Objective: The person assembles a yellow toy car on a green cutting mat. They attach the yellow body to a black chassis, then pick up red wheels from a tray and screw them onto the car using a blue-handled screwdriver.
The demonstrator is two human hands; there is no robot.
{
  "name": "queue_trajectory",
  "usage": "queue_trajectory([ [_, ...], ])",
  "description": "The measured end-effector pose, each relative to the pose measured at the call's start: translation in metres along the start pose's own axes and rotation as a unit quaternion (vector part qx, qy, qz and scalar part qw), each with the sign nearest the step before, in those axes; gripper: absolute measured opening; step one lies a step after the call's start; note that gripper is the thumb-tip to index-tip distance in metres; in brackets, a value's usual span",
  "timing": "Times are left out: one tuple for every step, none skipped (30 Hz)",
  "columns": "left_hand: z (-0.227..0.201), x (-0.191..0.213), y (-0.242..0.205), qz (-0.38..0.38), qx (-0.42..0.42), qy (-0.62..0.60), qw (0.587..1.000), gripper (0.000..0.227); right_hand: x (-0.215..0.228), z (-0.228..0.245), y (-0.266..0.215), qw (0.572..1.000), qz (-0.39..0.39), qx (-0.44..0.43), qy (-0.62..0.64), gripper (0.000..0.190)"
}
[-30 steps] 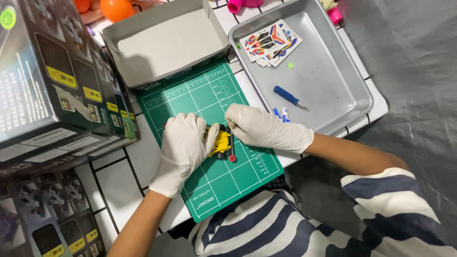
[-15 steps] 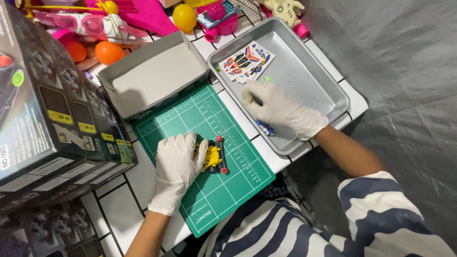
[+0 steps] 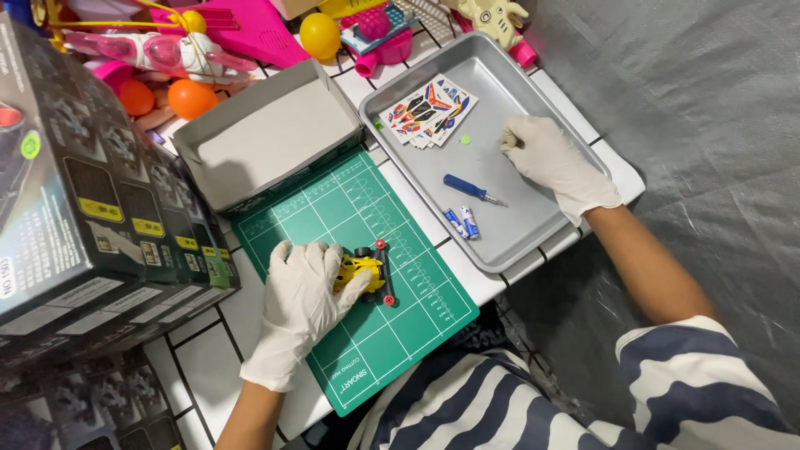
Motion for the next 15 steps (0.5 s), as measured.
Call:
queue_trajectory([
  [0.0,0.002,0.001,-0.001,0.003,0.002,1.0,0.066,-0.002,-0.001,0.002,1.0,0.001,0.004,0.002,0.011],
  [-0.002,0.005,0.001,-0.01,0.0,0.005,1.0,0.066,-0.003,-0.004,0.003,1.0,0.004,-0.003,-0.004,0.01],
  [-0.003,0.007,0.001,-0.018,-0.004,0.008,1.0,0.065,-0.004,-0.007,0.004,1.0,0.008,-0.011,-0.009,0.01],
  [-0.003,0.006,0.003,-0.017,0.001,0.007,1.0,0.065,-0.006,-0.01,0.007,1.0,0.013,-0.008,-0.009,0.01],
  [-0.002,0.004,0.004,-0.013,0.005,0.004,1.0,0.066,-0.009,-0.014,0.009,1.0,0.014,-0.005,-0.012,0.01],
  [-0.004,0.001,0.0,-0.004,0.012,-0.003,1.0,0.066,-0.014,-0.018,0.009,1.0,0.023,-0.002,-0.016,0.009],
  [-0.003,0.012,0.009,0.002,0.021,-0.007,1.0,0.066,-0.007,-0.013,0.015,0.999,0.034,-0.001,-0.016,0.009],
  [-0.007,0.026,0.01,-0.04,-0.001,0.023,0.999,0.058,-0.004,-0.008,0.013,0.998,0.052,0.023,-0.037,0.014],
  [-0.011,0.038,0.012,-0.081,-0.024,0.054,0.995,0.054,-0.004,-0.004,0.012,0.995,0.069,0.048,-0.056,0.019],
  [-0.01,0.032,0.009,-0.066,-0.015,0.045,0.997,0.054,-0.005,0.003,0.007,0.994,0.088,0.043,-0.055,0.019],
  [-0.01,0.029,0.006,-0.077,-0.009,0.047,0.996,0.055,-0.006,0.01,0.005,0.992,0.101,0.025,-0.073,0.019],
  [-0.005,0.029,0.013,-0.102,-0.003,0.055,0.993,0.056,0.0,0.019,0.015,0.99,0.102,0.016,-0.096,0.02],
  [-0.005,0.028,0.011,-0.1,0.006,0.052,0.994,0.056,-0.004,0.015,0.01,0.989,0.109,0.02,-0.097,0.02],
  [-0.004,0.028,0.011,-0.099,0.013,0.068,0.993,0.057,-0.003,0.015,0.011,0.989,0.081,0.055,-0.11,0.02],
  [-0.003,0.029,0.011,-0.098,0.02,0.084,0.991,0.058,-0.001,0.017,0.012,0.987,0.053,0.09,-0.121,0.02],
])
Point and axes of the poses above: each hand's wrist, its own y-axis towards the middle knuckle, its own x-axis out of the back of the hand, z = x × y, the point moved 5 cm from there along y, towards the middle knuckle, and after that the axes turned 8 degrees about -z, right-handed, at the moved point
